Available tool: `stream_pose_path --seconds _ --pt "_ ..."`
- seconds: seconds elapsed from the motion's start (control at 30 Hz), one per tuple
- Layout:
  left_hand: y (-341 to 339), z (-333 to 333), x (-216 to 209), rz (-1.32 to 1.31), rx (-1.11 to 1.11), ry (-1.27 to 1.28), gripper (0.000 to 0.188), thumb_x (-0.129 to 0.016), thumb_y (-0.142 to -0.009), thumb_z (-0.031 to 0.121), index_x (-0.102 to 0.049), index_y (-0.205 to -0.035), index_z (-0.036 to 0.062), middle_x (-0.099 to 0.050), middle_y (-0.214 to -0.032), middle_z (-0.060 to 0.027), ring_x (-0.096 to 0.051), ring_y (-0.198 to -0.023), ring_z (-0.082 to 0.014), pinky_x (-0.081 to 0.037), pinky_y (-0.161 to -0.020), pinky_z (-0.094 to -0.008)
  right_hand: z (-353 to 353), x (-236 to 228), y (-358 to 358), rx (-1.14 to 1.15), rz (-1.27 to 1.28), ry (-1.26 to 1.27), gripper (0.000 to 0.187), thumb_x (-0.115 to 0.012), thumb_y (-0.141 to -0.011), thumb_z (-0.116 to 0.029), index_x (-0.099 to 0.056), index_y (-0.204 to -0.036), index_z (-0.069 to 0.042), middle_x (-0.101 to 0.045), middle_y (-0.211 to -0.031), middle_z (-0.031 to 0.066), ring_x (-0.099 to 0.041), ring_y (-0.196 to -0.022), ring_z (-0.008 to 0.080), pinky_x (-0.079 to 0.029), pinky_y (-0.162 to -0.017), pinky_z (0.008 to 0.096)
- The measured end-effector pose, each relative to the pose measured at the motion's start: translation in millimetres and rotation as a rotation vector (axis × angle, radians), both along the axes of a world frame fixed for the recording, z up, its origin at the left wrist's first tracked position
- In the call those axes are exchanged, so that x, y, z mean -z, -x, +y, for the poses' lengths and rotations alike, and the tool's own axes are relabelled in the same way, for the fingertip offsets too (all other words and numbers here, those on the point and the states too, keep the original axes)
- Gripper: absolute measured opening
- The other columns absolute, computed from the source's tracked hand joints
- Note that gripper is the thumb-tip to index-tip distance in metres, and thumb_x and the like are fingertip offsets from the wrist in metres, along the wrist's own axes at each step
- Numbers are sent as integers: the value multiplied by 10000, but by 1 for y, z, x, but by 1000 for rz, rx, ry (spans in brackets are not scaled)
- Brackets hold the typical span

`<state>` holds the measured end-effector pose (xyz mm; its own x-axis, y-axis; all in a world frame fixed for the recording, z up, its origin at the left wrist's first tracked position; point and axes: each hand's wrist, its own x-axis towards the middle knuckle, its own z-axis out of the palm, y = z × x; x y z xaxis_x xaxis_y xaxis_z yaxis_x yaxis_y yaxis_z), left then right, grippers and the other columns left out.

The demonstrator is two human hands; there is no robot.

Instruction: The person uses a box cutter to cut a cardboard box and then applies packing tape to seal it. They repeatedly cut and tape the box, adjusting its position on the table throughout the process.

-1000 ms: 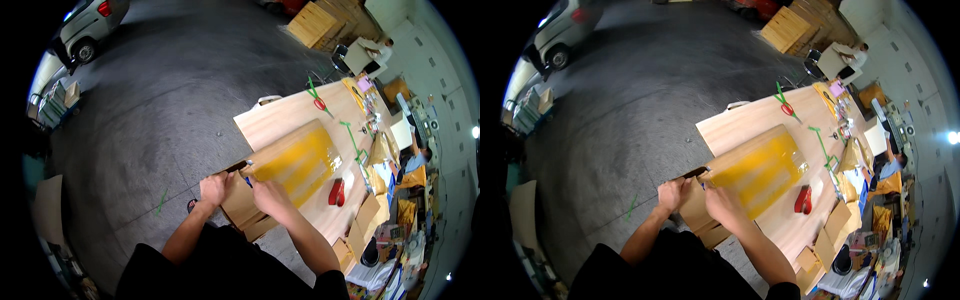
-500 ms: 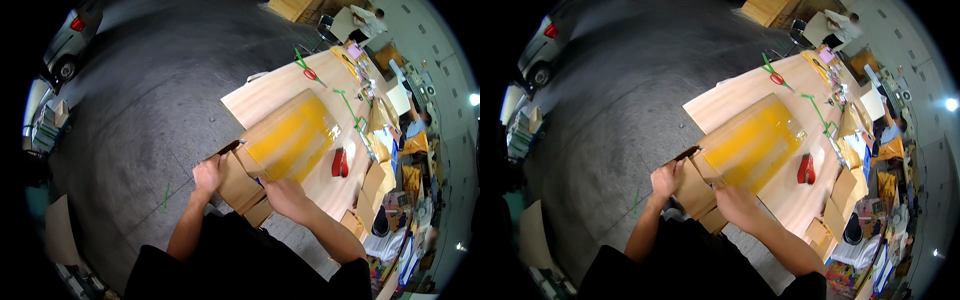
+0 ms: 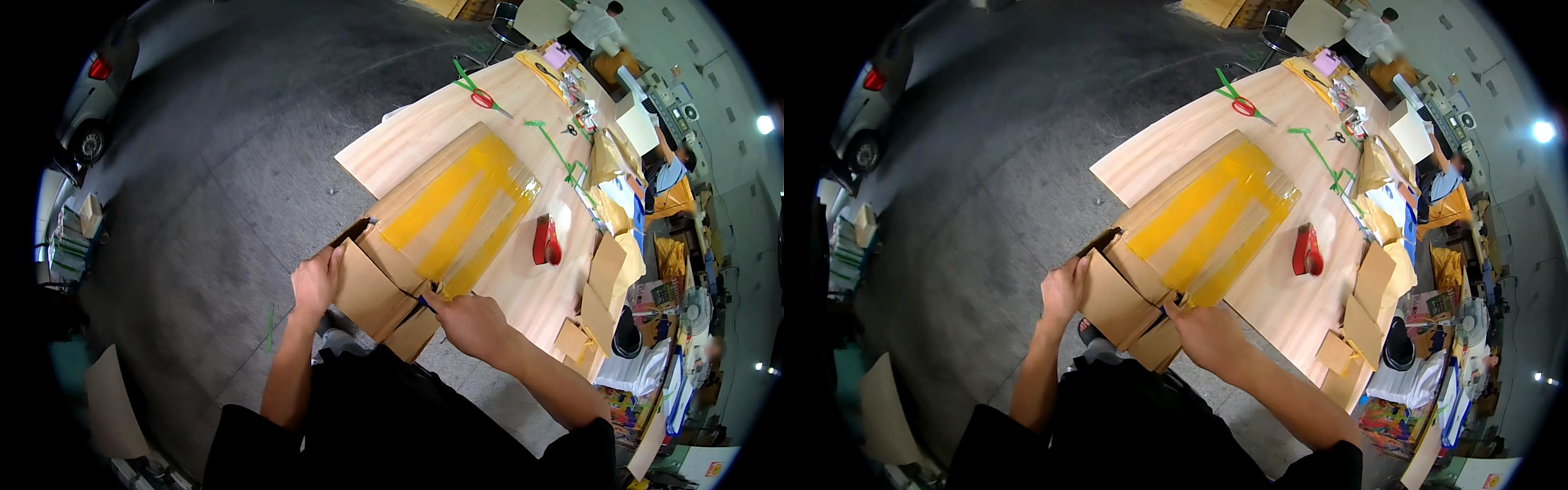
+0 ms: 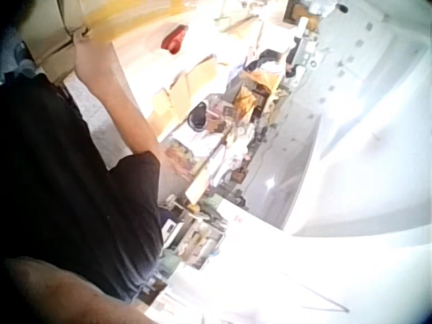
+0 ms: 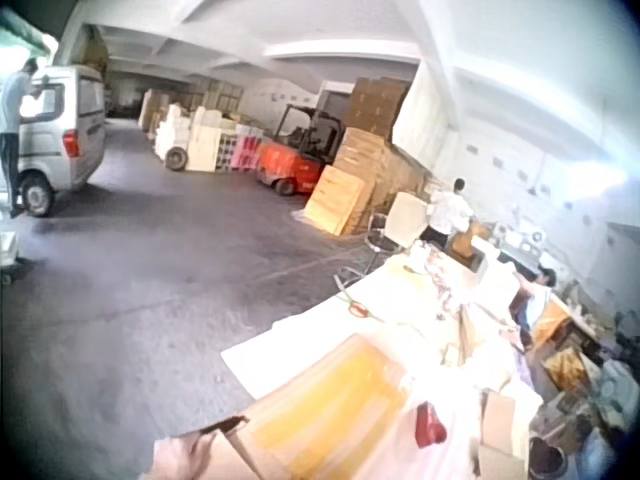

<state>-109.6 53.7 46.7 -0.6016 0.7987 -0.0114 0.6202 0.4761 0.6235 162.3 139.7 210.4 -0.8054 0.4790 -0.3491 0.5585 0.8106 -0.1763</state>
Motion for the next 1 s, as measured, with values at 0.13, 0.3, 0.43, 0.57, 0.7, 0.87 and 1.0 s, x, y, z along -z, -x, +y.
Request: stream_pose_path --seconds 0.13,0.3,0.43,0.57,0.7,0.87,1.0 --pt "-7 -4 -5 77 -29 29 424 -570 -1075 466 -709 -935 90 -749 -867 -213 -729 -830 -456 -569 -749 -560 -6 -19 -2 -3 -44 12 513 -582 -926 -43 -579 -1436 18 -713 -751 180 -742 -731 370 -583 -627 493" --pt "-15 0 -3 143 -47 15 432 -569 -1076 461 -691 -913 80 -747 -861 -211 -727 -822 -455 -565 -739 -565 -2 -21 -14 -51 -52 29 460 -524 -974 -47 -575 -1419 58 -724 -784 199 -751 -757 367 -589 -630 487" --pt "-20 -7 -9 221 -67 -9 412 -590 -1071 435 -673 -900 69 -740 -836 -200 -723 -793 -447 -561 -707 -553 2 -30 -21 -16 -21 97 413 -536 -933 -11 -598 -1336 57 -721 -803 228 -749 -799 396 -585 -673 505" --pt "-36 -20 -29 398 -20 -154 341 -654 -1044 370 -652 -865 79 -701 -744 -158 -700 -694 -397 -542 -625 -507 11 11 -36 -63 149 84 355 -463 -1033 -75 -625 -1315 66 -725 -797 217 -753 -777 378 -589 -643 501" --pt "-42 -19 -60 562 65 -192 303 -690 -1028 314 -636 -830 91 -649 -665 -123 -662 -608 -348 -514 -559 -465 20 12 -20 -42 -3 166 365 -500 -1006 -62 -617 -1328 62 -734 -818 227 -753 -795 398 -599 -682 505" --pt "-28 -7 -60 608 26 -252 342 -668 -1045 318 -631 -792 91 -632 -626 -103 -634 -546 -313 -503 -525 -429 15 -5 -42 -92 81 120 400 -578 -955 -69 -623 -1336 44 -739 -825 231 -747 -754 405 -591 -656 511" --pt "18 -17 -44 597 -162 -271 235 -659 -1041 320 -686 -888 144 -671 -668 -115 -667 -572 -288 -523 -547 -408 11 -8 -47 -72 43 109 431 -592 -950 -66 -608 -1370 29 -733 -797 215 -740 -732 398 -591 -656 505"
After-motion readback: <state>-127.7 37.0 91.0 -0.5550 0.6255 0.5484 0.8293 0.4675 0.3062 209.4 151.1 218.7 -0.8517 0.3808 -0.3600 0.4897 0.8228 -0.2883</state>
